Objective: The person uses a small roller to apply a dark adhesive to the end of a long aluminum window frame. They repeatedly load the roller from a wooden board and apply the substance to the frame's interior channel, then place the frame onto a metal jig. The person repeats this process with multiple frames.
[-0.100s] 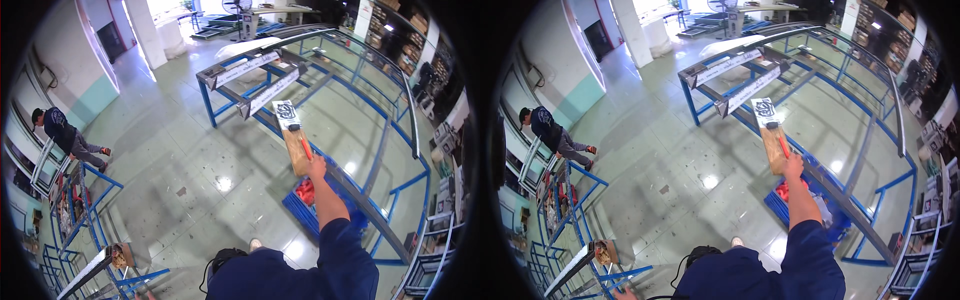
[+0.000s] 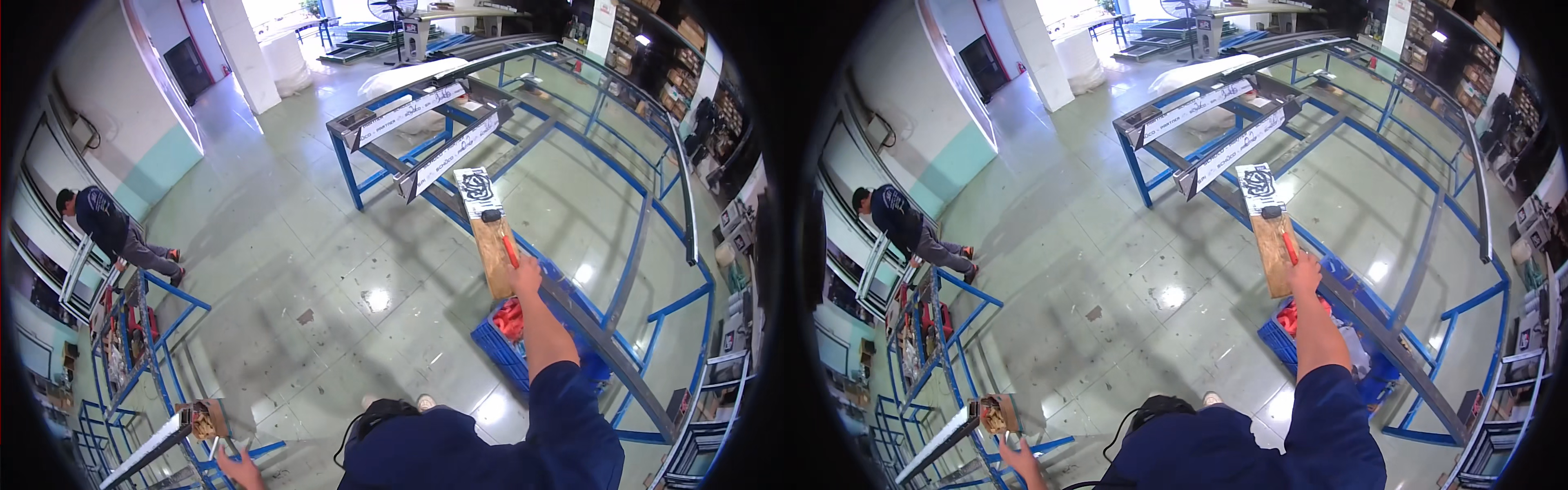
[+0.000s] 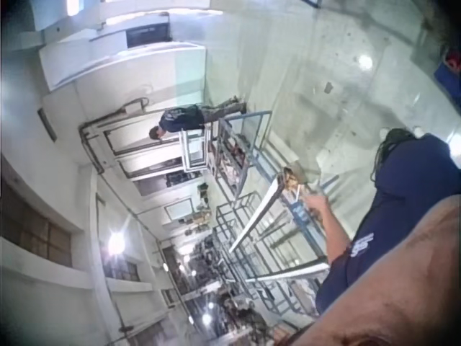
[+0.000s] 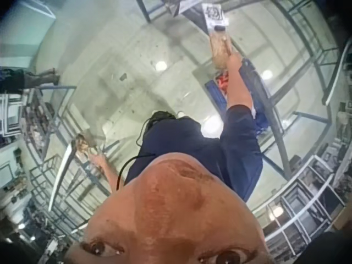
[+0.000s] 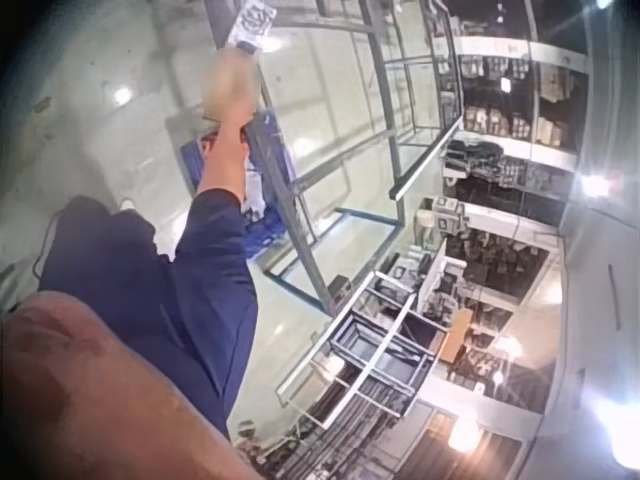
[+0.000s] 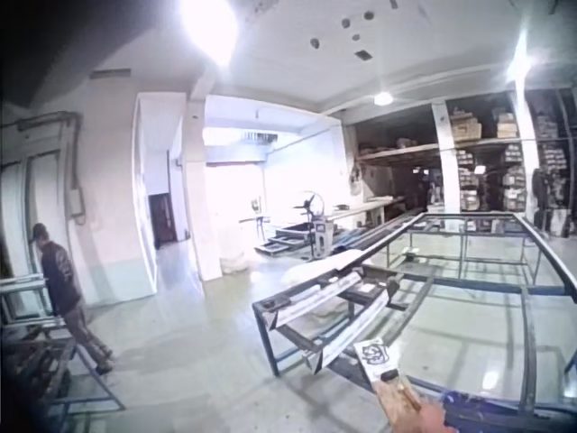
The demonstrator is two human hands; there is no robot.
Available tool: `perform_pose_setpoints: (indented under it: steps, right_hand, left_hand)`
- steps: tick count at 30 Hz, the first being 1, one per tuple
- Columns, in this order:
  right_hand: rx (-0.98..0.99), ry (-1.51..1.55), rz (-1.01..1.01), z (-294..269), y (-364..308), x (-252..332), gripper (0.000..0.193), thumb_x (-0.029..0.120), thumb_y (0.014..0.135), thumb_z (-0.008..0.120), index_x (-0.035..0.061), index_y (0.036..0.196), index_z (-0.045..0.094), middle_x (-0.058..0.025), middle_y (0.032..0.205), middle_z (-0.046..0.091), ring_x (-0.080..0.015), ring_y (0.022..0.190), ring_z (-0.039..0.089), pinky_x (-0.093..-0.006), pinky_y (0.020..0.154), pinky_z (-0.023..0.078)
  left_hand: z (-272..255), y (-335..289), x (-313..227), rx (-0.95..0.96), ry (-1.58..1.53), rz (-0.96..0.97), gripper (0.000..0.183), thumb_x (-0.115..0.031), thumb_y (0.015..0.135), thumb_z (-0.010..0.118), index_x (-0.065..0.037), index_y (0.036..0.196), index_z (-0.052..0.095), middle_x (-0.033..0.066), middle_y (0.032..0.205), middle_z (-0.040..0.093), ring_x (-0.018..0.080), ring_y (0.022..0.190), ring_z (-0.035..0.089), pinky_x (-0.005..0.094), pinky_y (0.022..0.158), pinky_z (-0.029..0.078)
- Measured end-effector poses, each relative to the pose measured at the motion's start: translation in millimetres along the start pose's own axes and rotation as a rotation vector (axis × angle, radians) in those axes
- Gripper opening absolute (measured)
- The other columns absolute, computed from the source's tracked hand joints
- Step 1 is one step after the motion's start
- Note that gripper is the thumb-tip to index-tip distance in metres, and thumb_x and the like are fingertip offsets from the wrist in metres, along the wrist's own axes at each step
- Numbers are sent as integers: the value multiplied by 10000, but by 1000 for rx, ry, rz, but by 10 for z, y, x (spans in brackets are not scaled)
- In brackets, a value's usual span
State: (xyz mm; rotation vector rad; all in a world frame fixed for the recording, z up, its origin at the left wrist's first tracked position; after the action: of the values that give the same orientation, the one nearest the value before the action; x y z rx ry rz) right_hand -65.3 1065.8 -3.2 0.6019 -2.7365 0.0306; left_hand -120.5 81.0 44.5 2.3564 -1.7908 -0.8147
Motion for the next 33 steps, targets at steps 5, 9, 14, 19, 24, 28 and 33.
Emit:
perform_pose_setpoints:
  steps: [5,9,14,19,24,28,33]
  right_hand:
    - [38,-20,-116,294,420,324,477,381,864,735,119,1250,634,-177,1229,613,-391,1152,609,-531,951,510]
    - [-36,-20,-128,331,553,280,339,319,905,667,57,1120,651,-202,1072,678,-413,1020,660,-526,873,537]
    - [44,172,38,310,534,264,236,229,940,580,52,1095,553,-259,917,694,-475,872,673,-564,782,522]
    - [107,222,82,54,553,549,244,201,946,578,70,1152,564,-266,967,694,-471,899,673,-556,799,523]
    - [-12,256,-91,193,1073,874,411,169,948,581,115,1354,543,-268,1045,684,-451,909,679,-552,772,531]
    - [65,153,-162,365,1513,982,451,166,960,572,128,1406,516,-241,990,683,-434,883,685,-545,737,536]
    - [101,113,-228,464,1984,1229,479,176,971,568,136,1442,494,-230,965,678,-422,863,690,-534,714,544]
  left_hand:
    - [557,999,-2122,97,-127,237,560,-105,856,763,-4,1362,545,190,1381,556,363,1330,485,436,1149,343]
    - [1594,1350,-4022,326,-373,481,504,-156,893,748,-12,1341,569,172,1354,587,342,1302,526,427,1128,375]
    - [2791,720,-6329,947,-613,787,523,-204,899,759,-17,1349,568,172,1339,614,334,1271,571,408,1097,424]
    - [3806,-399,-7793,1540,-418,897,725,-388,885,776,-1,1428,492,218,1365,613,313,1275,596,401,1061,470]
    - [4438,-1113,-8577,1645,-193,750,884,-483,838,793,78,1438,465,272,1382,588,349,1276,596,390,1050,478]
    - [4691,-1398,-8750,1613,-154,716,874,-481,830,795,103,1406,491,278,1351,609,367,1237,619,391,1035,485]
    - [4815,-1424,-8809,1607,-205,654,693,-403,828,818,82,1278,611,242,1178,705,330,1086,691,388,939,524]
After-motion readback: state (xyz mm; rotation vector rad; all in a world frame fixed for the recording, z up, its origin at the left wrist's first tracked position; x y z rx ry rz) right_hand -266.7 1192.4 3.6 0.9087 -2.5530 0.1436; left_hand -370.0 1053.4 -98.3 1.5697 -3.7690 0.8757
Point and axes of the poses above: each hand's wrist, its own y-axis towards the middle knuckle, its own z-axis out of the palm, x = y × z, the point moved 6 cm from there along y, towards the middle knuckle
